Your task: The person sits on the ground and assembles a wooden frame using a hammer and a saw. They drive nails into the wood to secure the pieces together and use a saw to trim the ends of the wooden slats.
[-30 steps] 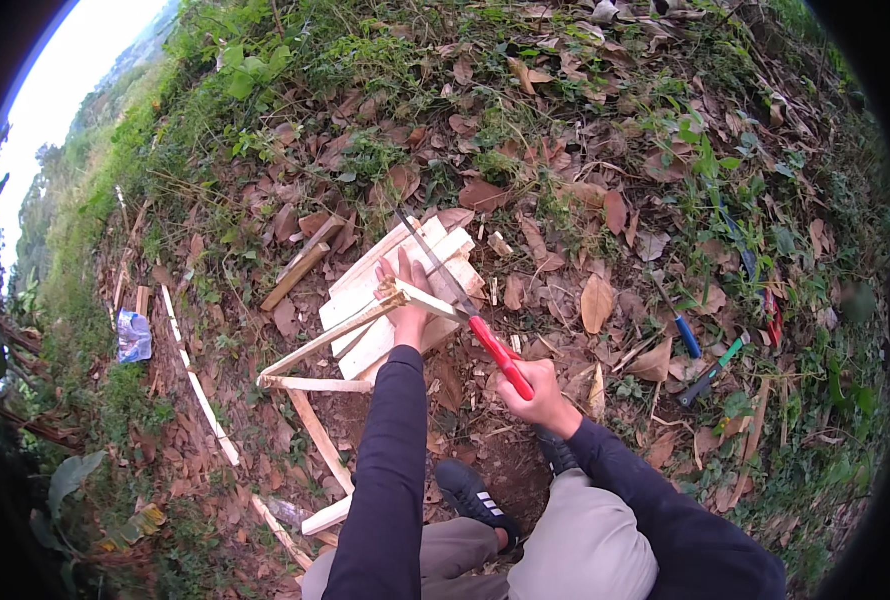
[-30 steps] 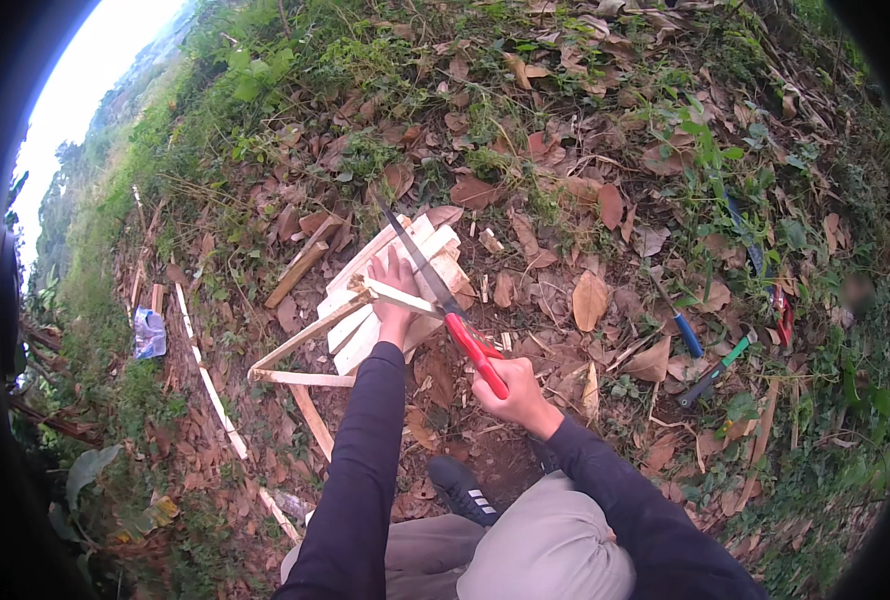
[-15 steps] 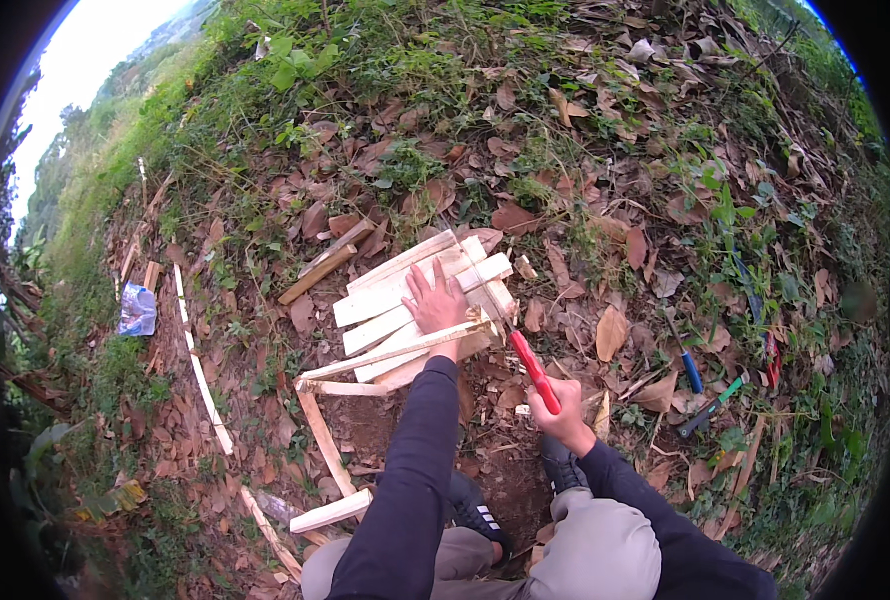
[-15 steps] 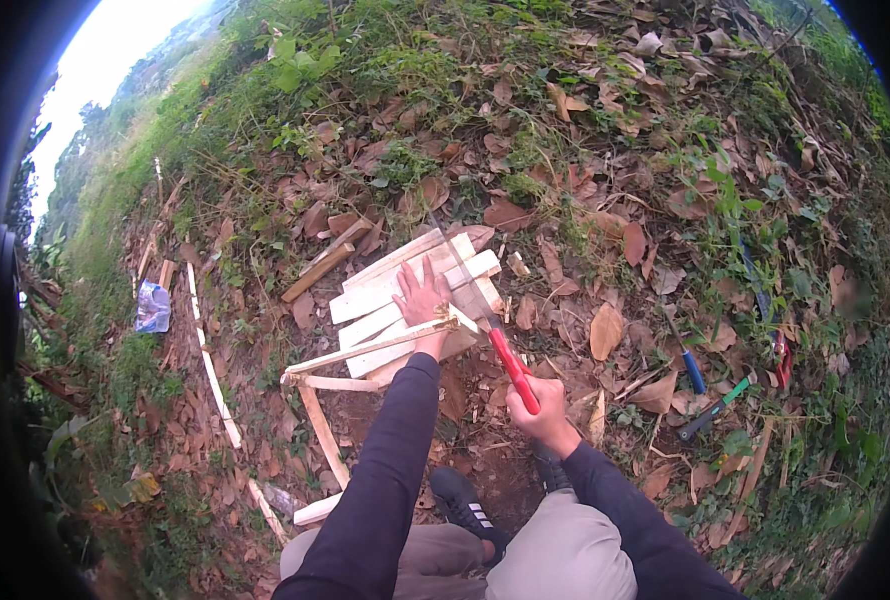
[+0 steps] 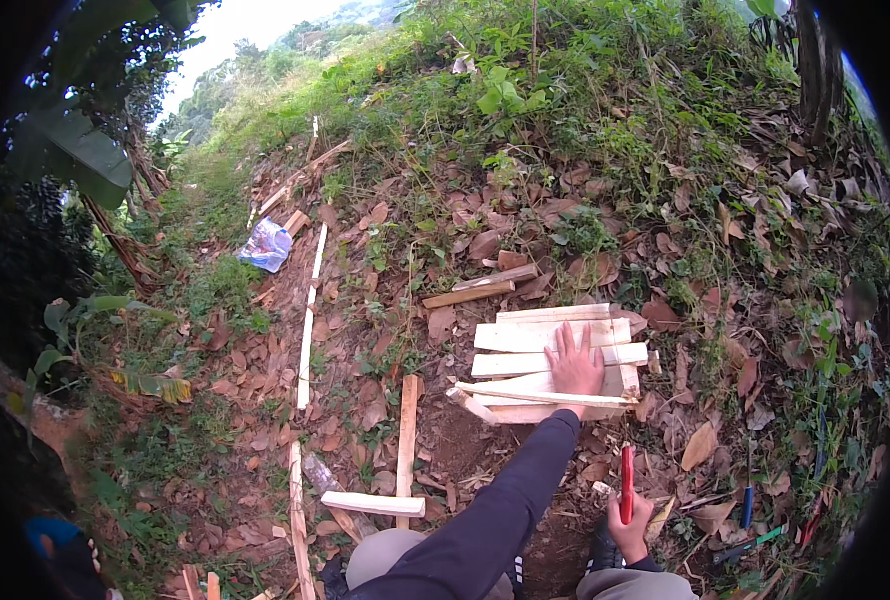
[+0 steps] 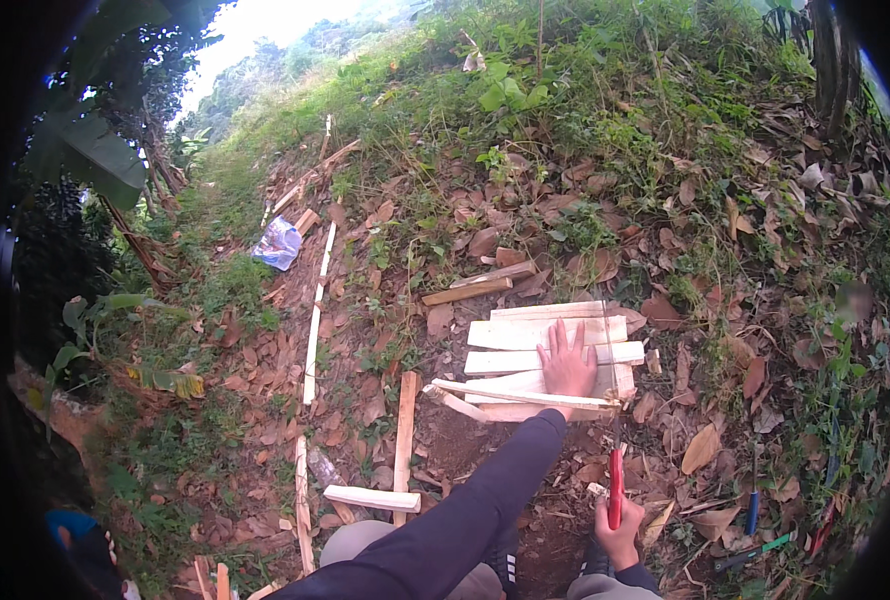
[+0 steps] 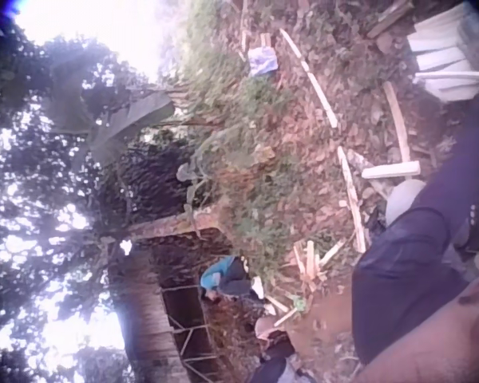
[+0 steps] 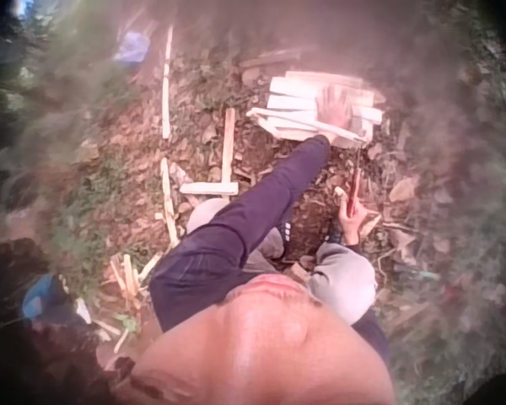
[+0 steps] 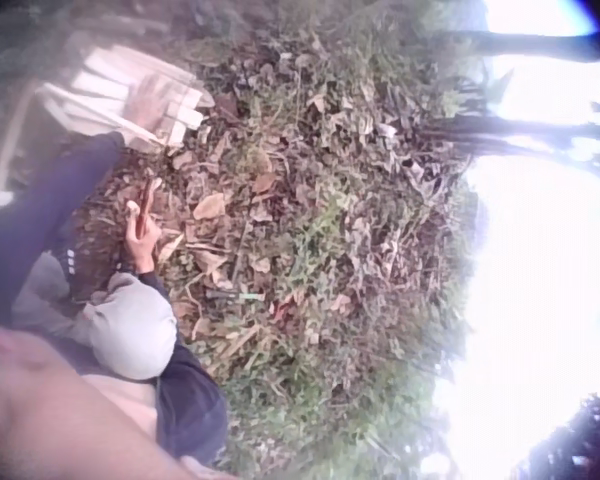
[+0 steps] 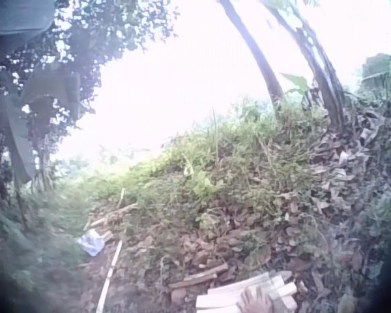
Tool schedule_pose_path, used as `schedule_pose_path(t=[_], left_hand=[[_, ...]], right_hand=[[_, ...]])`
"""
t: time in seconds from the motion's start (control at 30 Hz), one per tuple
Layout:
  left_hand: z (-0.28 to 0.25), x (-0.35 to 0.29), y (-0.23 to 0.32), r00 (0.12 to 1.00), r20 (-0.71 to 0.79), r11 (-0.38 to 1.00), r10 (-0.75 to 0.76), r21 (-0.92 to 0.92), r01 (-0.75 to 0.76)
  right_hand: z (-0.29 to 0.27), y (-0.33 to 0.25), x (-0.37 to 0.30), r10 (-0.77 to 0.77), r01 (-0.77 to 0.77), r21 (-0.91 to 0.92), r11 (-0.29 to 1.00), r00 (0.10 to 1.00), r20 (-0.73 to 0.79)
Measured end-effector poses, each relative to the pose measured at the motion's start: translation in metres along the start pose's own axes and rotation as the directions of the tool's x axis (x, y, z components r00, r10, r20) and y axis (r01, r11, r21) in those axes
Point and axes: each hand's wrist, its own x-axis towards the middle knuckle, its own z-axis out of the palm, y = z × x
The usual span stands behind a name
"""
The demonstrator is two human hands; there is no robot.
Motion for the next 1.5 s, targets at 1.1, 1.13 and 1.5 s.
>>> schedule_pose_path(t=[1.1,1.13,1.5], left_hand=[[0.009,0.020,-0.003,0.996,-0.071,0.998,0.047,0.050,-0.044],[0.009,0.021,-0.003,0.997,-0.065,0.998,0.049,0.037,-0.046],[0.028,0.010,0.007,0.999,0.051,0.997,-0.015,0.083,0.010]], right_hand=[[0.006,-0.003,0.008,-0.040,0.042,0.030,0.999,0.997,-0.067],[0.003,-0.010,0.011,-0.032,0.033,0.019,0.999,0.996,-0.080],[-0.021,-0.011,0.019,-0.069,0.076,0.106,0.991,0.995,-0.071]])
